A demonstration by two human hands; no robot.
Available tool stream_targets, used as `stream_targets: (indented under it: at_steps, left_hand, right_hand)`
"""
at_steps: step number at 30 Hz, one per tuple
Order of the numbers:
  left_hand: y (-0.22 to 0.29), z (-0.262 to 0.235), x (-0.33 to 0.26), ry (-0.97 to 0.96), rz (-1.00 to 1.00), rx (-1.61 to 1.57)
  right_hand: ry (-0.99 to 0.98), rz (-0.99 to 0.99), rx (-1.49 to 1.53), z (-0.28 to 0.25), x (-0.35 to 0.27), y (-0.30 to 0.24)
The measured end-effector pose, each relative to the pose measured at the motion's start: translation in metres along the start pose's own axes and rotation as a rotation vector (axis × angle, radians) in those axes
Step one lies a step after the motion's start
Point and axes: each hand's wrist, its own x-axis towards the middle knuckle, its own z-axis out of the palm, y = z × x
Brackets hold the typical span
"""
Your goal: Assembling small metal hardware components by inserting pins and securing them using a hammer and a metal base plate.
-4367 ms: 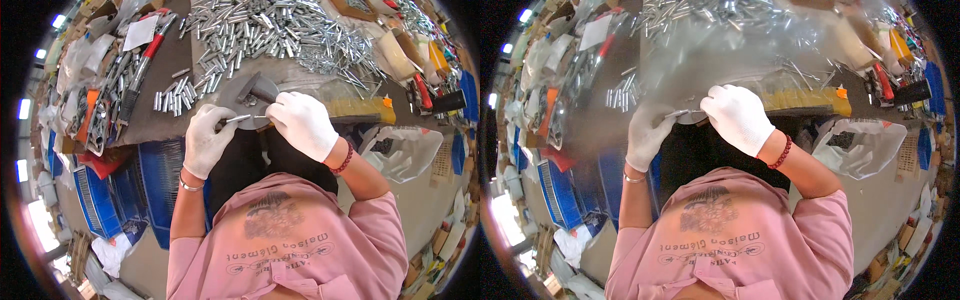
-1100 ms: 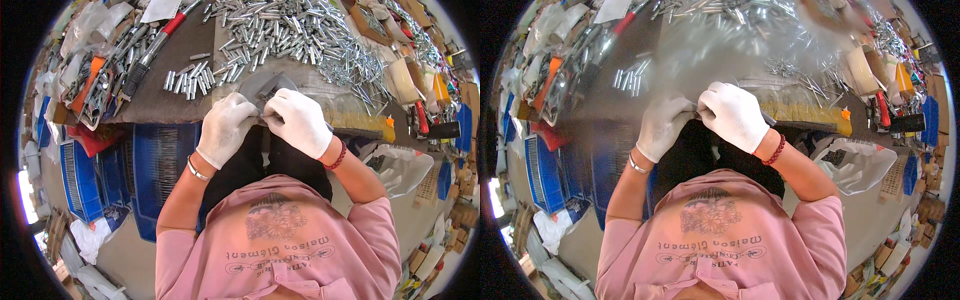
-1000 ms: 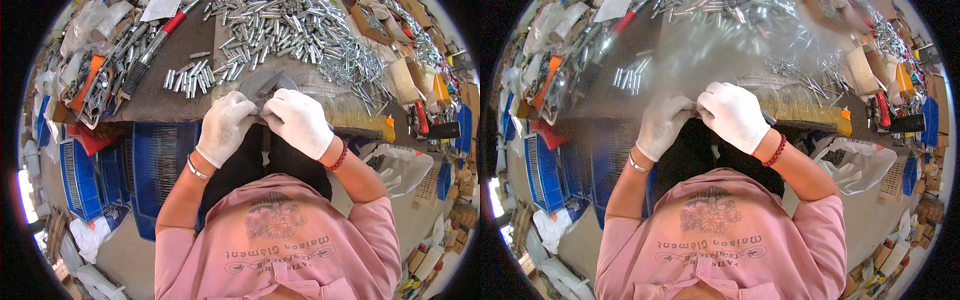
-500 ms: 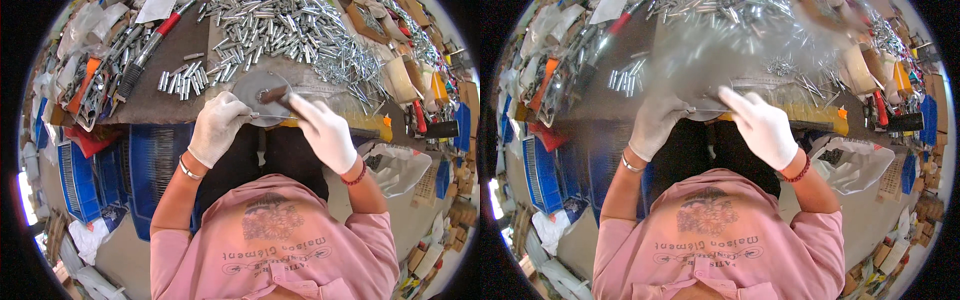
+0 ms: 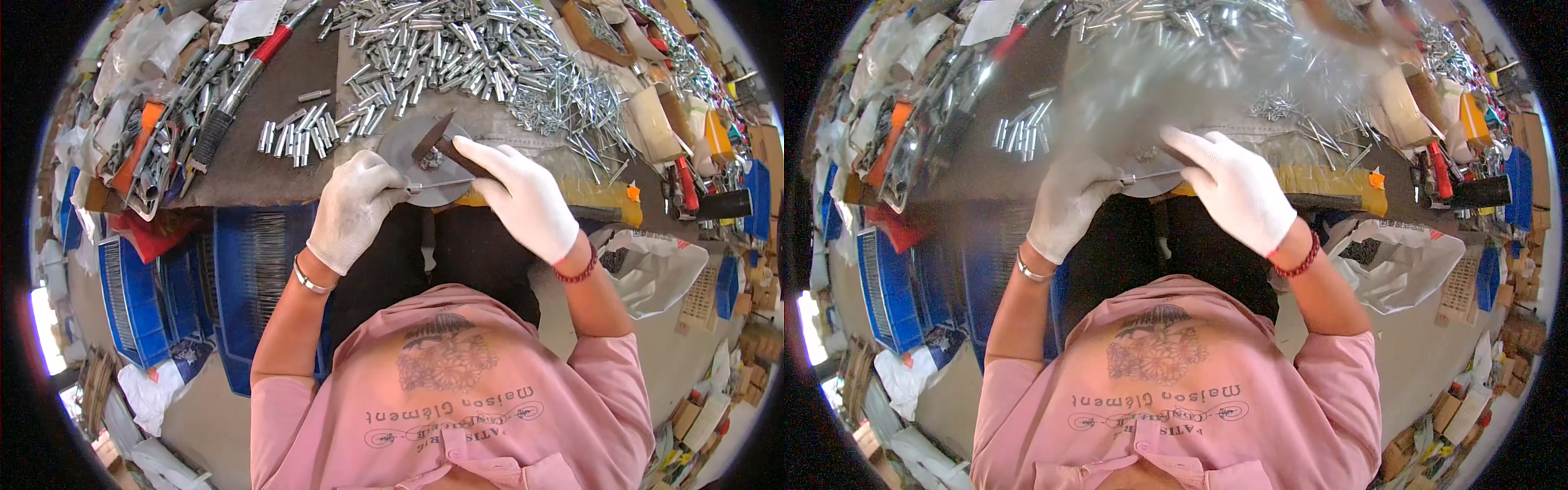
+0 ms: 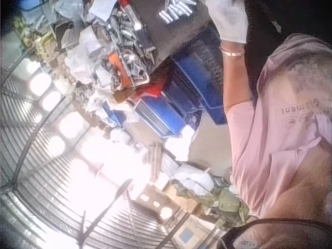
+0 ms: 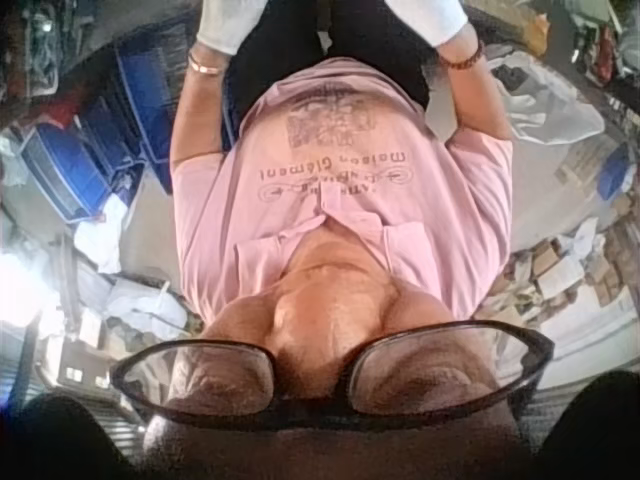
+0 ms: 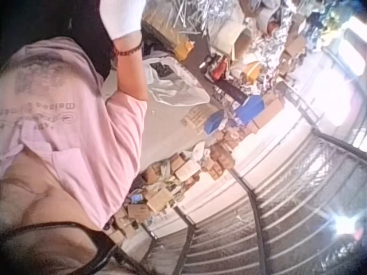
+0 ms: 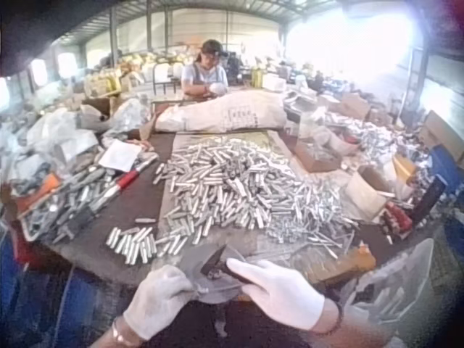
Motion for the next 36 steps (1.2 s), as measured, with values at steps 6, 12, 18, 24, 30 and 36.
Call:
stream_targets:
  at_steps: [6, 12, 18, 24, 30, 36]
  left_hand:
    - [-0.003, 0.001, -0.003, -0.011, -0.061, -0.104]
    - [0.003, 0.006, -0.011, 0.039, -0.072, -0.060]
    - [0.031, 0.037, -0.046, 0.181, -0.548, -0.344]
    - [0.051, 0.022, -0.045, 0.204, -0.830, -0.805]
    - [0.046, -0.002, -0.063, 0.282, -0.827, -0.918]
    - [-0.029, -0.041, -0.167, 0.648, -1.068, -0.715]
  right_hand:
    - [0.142, -0.170, -0.443, 0.011, -0.001, -0.004]
    - [-0.103, 0.114, -0.066, 0.037, -0.030, -0.012]
    - [-0.370, 0.513, 0.576, 0.041, -0.038, -0.025]
    - [-0.351, 0.464, 0.544, 0.063, -0.044, -0.035]
    - [-0.356, 0.360, 0.379, 0.052, -0.038, -0.058]
    - [0.027, 0.325, 0.456, 0.024, -0.029, -0.003]
